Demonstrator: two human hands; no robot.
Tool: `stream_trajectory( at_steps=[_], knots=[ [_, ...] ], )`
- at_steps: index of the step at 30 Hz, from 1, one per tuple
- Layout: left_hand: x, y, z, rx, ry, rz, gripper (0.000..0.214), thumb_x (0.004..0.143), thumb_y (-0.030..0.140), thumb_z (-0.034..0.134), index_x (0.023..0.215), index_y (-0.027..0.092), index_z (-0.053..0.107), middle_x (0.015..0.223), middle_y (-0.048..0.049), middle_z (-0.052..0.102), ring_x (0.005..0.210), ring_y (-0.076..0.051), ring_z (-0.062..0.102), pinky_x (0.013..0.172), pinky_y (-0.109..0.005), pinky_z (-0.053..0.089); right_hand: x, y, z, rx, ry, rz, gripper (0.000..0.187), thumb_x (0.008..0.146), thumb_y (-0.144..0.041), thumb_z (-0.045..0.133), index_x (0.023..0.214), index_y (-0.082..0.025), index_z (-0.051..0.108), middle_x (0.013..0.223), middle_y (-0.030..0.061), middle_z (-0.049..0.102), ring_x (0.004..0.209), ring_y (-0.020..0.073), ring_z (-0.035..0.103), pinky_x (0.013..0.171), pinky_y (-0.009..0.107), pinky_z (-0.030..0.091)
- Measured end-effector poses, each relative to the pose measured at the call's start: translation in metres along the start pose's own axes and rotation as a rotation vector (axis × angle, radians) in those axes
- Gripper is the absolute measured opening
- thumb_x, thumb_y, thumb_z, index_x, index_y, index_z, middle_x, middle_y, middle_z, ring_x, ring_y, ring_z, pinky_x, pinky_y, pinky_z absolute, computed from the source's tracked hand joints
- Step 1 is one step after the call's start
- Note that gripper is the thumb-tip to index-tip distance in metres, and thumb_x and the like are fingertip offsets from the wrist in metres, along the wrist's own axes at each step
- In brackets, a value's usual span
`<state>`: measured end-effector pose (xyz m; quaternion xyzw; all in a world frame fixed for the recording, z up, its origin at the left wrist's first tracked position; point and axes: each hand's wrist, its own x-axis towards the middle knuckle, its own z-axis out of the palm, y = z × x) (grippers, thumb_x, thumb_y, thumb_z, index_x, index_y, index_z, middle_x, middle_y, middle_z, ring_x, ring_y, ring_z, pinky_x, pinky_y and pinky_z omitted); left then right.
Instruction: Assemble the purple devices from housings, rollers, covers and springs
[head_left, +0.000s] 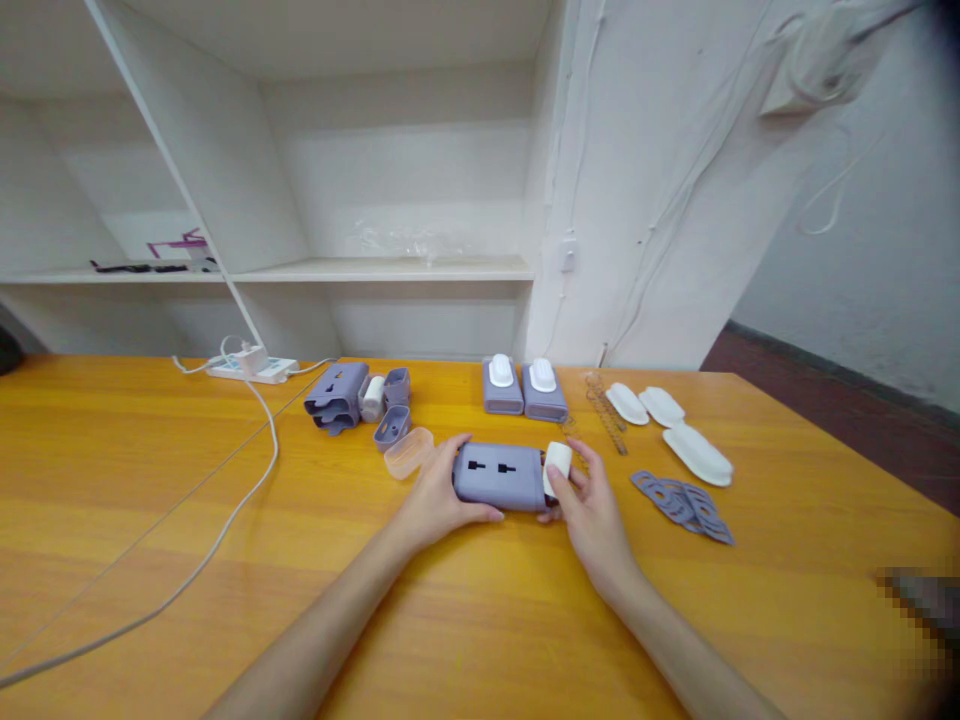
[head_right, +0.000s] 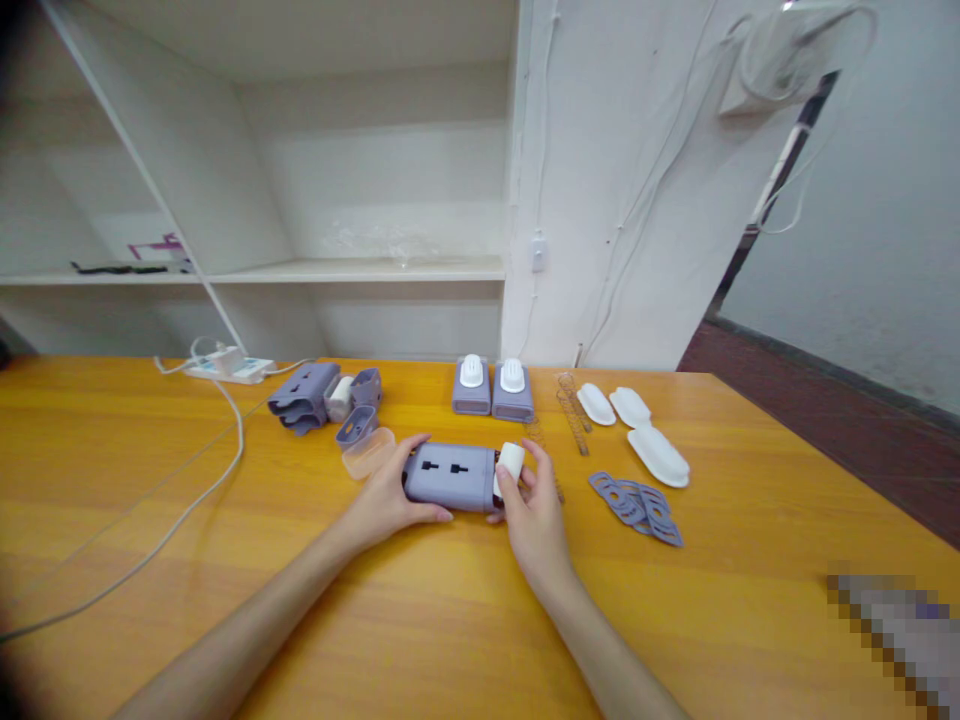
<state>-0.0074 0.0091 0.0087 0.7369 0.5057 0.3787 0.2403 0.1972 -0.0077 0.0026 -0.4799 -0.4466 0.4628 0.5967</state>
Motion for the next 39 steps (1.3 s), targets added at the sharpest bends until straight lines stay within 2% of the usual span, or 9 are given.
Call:
stream_trajectory(
  at_steps=[3,7,9,14,17,22,28,34,39],
  knots=[
    [-0.001,-0.003,0.003,0.049,-0.011,0.065,0.097,0.051,0.049,0.080,0.133,0.022,0.035,0.129,-0.0111,0.046,0.120,-0.029,0.043,0.103,-0.044,0.033,0.002,0.002,-0.001,-0.026,0.004,-0.008,0.055,0.076,-0.047,0.060,0.123,-0.025,0.041,0.106,0.0089,0.065,0.080,0.0232,0.064,0.049,0.029,0.053],
    [-0.002,-0.005,0.005,0.094,0.012,0.078,0.086,0.061,0.049,0.074,0.133,0.024,0.034,0.127,-0.0095,0.047,0.118,-0.026,0.045,0.102,-0.042,0.035,0.005,0.006,-0.001,-0.088,0.065,-0.078,0.047,0.076,-0.044,0.061,0.116,-0.023,0.047,0.097,0.0083,0.068,0.087,0.0237,0.065,0.073,0.036,0.052],
    [-0.002,-0.005,0.004,0.125,0.017,0.090,0.085,0.063,0.049,0.073,0.134,0.024,0.035,0.128,-0.0095,0.046,0.119,-0.026,0.044,0.102,-0.042,0.034,0.007,0.008,-0.002,-0.103,0.076,-0.092,0.044,0.077,-0.043,0.061,0.112,-0.022,0.048,0.095,0.0084,0.069,0.087,0.0234,0.065,0.077,0.037,0.051],
    [-0.001,-0.005,0.006,0.212,0.022,0.108,0.070,0.072,0.049,0.065,0.133,0.026,0.038,0.133,-0.0091,0.039,0.123,-0.026,0.039,0.104,-0.042,0.032,0.012,0.010,-0.008,-0.074,0.118,-0.072,0.043,0.073,-0.041,0.066,0.105,-0.021,0.046,0.097,0.0089,0.067,0.086,0.0225,0.066,0.076,0.035,0.052],
    [-0.001,-0.005,0.007,0.237,0.015,0.111,0.070,0.074,0.051,0.063,0.134,0.026,0.038,0.132,-0.0095,0.039,0.122,-0.026,0.039,0.104,-0.042,0.032,0.015,0.010,-0.012,-0.094,0.133,-0.045,0.044,0.072,-0.041,0.066,0.107,-0.021,0.048,0.094,0.0084,0.068,0.085,0.0231,0.067,0.076,0.035,0.052],
    [-0.001,-0.003,0.007,0.270,0.022,0.115,0.070,0.074,0.053,0.061,0.134,0.025,0.038,0.130,-0.0100,0.040,0.121,-0.026,0.040,0.103,-0.042,0.033,0.018,0.007,-0.016,-0.058,0.034,0.061,0.043,0.073,-0.042,0.066,0.107,-0.020,0.053,0.082,0.0063,0.070,0.078,0.0239,0.067,0.071,0.036,0.054],
    [-0.002,-0.002,0.006,0.293,0.018,0.131,0.070,0.076,0.052,0.060,0.135,0.024,0.037,0.130,-0.0105,0.041,0.121,-0.026,0.041,0.102,-0.041,0.035,0.023,0.006,-0.015,-0.129,-0.023,0.053,0.048,0.073,-0.042,0.065,0.112,-0.018,0.054,0.084,0.0074,0.071,0.077,0.0233,0.066,0.069,0.034,0.052],
    [-0.003,0.000,0.006,0.332,0.019,0.125,0.070,0.076,0.053,0.059,0.135,0.024,0.036,0.130,-0.0109,0.042,0.119,-0.027,0.042,0.100,-0.042,0.036,0.023,0.008,-0.016,-0.139,-0.019,0.028,0.042,0.072,-0.042,0.066,0.105,-0.019,0.053,0.078,0.0054,0.070,0.071,0.0211,0.066,0.064,0.030,0.050],
    [-0.004,0.000,0.006,0.319,0.034,0.142,0.069,0.076,0.052,0.060,0.135,0.026,0.036,0.129,-0.0098,0.043,0.120,-0.026,0.042,0.100,-0.043,0.036,0.022,0.002,-0.013,-0.191,-0.043,0.025,0.045,0.072,-0.042,0.065,0.106,-0.016,0.054,0.074,0.0054,0.070,0.067,0.0201,0.065,0.060,0.028,0.048]
  ],
)
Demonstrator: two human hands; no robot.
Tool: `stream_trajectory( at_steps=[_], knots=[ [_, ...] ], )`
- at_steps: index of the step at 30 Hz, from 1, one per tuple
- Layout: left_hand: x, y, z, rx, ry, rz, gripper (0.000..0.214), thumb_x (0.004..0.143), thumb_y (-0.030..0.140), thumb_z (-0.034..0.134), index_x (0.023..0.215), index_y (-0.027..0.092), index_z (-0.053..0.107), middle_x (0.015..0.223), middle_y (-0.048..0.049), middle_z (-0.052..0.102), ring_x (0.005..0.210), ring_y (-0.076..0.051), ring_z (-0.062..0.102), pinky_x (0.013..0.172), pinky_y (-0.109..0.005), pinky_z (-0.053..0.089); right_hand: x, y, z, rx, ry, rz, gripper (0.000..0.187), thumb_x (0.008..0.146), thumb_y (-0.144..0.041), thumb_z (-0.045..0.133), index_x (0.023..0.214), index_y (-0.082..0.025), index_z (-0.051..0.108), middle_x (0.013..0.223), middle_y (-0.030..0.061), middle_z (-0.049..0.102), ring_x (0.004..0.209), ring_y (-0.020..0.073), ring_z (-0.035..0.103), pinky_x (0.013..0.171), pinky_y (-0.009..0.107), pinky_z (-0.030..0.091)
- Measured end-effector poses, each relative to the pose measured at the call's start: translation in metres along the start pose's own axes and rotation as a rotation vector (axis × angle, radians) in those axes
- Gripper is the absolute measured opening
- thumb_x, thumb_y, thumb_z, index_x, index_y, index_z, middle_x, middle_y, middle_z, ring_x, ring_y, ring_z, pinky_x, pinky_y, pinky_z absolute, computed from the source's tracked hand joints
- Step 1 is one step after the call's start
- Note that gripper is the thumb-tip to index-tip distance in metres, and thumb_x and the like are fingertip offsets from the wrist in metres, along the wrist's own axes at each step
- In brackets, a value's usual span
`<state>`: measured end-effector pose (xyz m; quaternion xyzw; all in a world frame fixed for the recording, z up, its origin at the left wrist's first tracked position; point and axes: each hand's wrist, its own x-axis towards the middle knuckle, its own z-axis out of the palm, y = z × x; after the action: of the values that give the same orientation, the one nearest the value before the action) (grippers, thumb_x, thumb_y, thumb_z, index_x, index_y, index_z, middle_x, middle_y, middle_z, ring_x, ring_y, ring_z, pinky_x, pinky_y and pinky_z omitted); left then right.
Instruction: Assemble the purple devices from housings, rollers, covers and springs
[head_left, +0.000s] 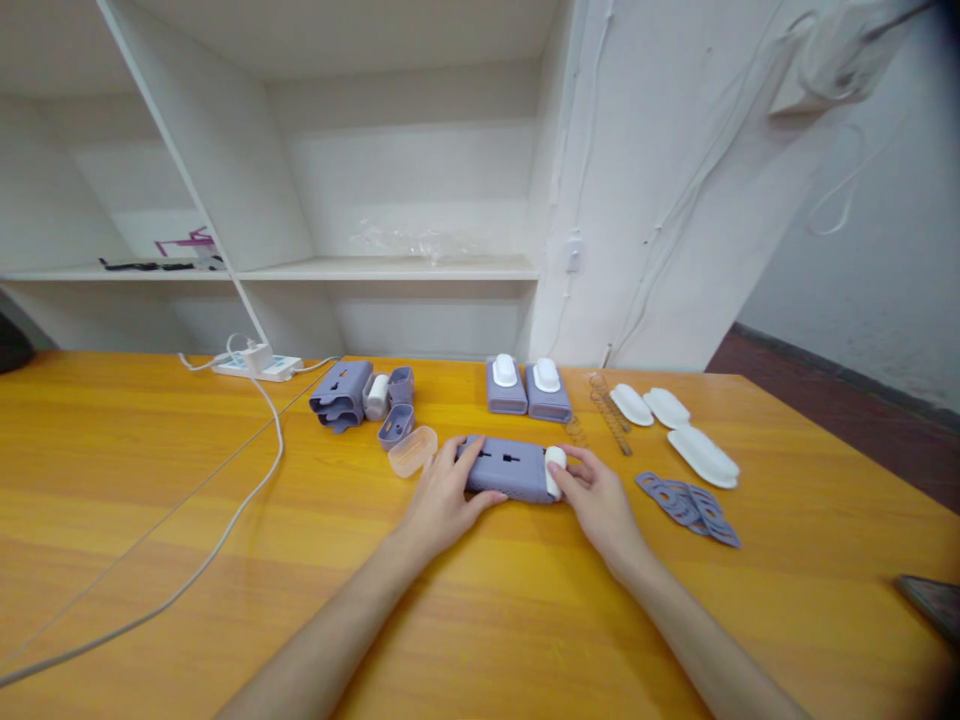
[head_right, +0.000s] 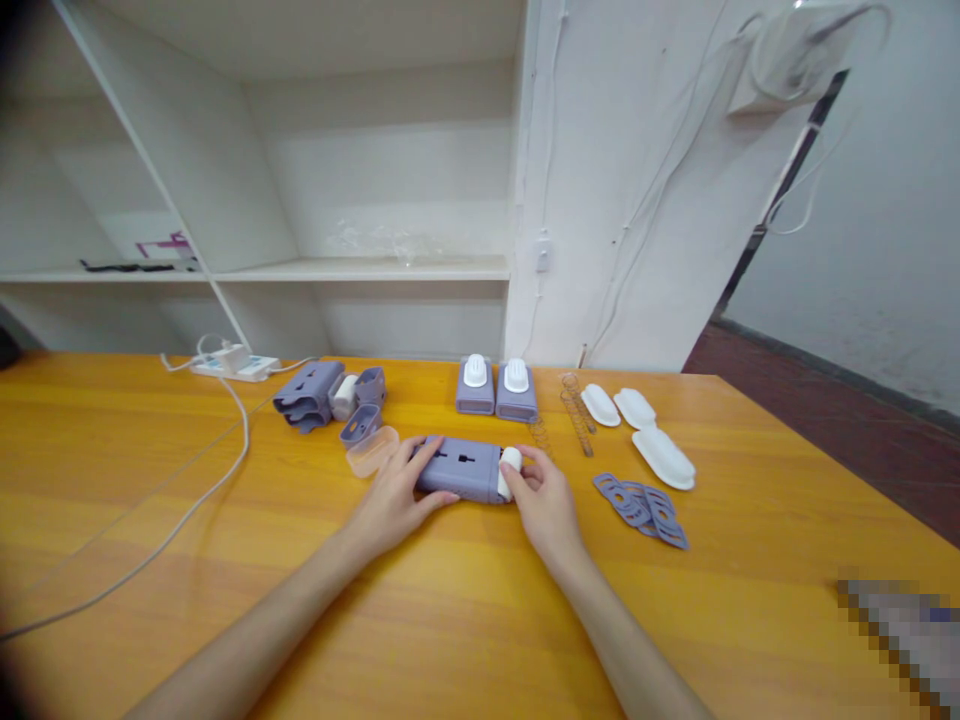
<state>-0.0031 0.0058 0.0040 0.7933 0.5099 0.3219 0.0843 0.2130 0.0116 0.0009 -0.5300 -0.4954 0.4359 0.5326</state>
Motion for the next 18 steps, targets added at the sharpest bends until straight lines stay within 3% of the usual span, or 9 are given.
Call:
stream_trajectory(
  at_steps=[7,12,18],
  knots=[
    [-0.001,0.000,-0.001,-0.016,0.002,-0.002,0.069,0.076,0.049,0.062,0.135,0.027,0.035,0.128,-0.0098,0.042,0.120,-0.027,0.042,0.100,-0.045,0.036,0.001,-0.004,0.002,-0.120,0.008,-0.017,0.050,0.074,-0.042,0.061,0.114,-0.011,0.056,0.077,0.0071,0.070,0.068,0.0216,0.065,0.060,0.030,0.049],
    [-0.001,0.003,-0.003,-0.044,0.017,0.000,0.072,0.073,0.046,0.066,0.134,0.026,0.034,0.121,-0.0089,0.045,0.113,-0.026,0.046,0.096,-0.043,0.039,-0.007,-0.001,0.004,-0.359,0.076,-0.149,0.047,0.079,-0.043,0.055,0.117,-0.016,0.059,0.085,0.0077,0.071,0.075,0.0232,0.066,0.068,0.033,0.050],
    [0.000,0.001,-0.004,-0.052,0.028,0.002,0.089,0.068,0.043,0.070,0.139,0.021,0.021,0.114,-0.0091,0.046,0.109,-0.026,0.046,0.094,-0.042,0.040,-0.009,0.003,0.003,-0.375,-0.011,-0.207,0.051,0.082,-0.043,0.051,0.126,-0.017,0.053,0.095,0.0082,0.070,0.079,0.0219,0.065,0.072,0.033,0.050]
  ],
)
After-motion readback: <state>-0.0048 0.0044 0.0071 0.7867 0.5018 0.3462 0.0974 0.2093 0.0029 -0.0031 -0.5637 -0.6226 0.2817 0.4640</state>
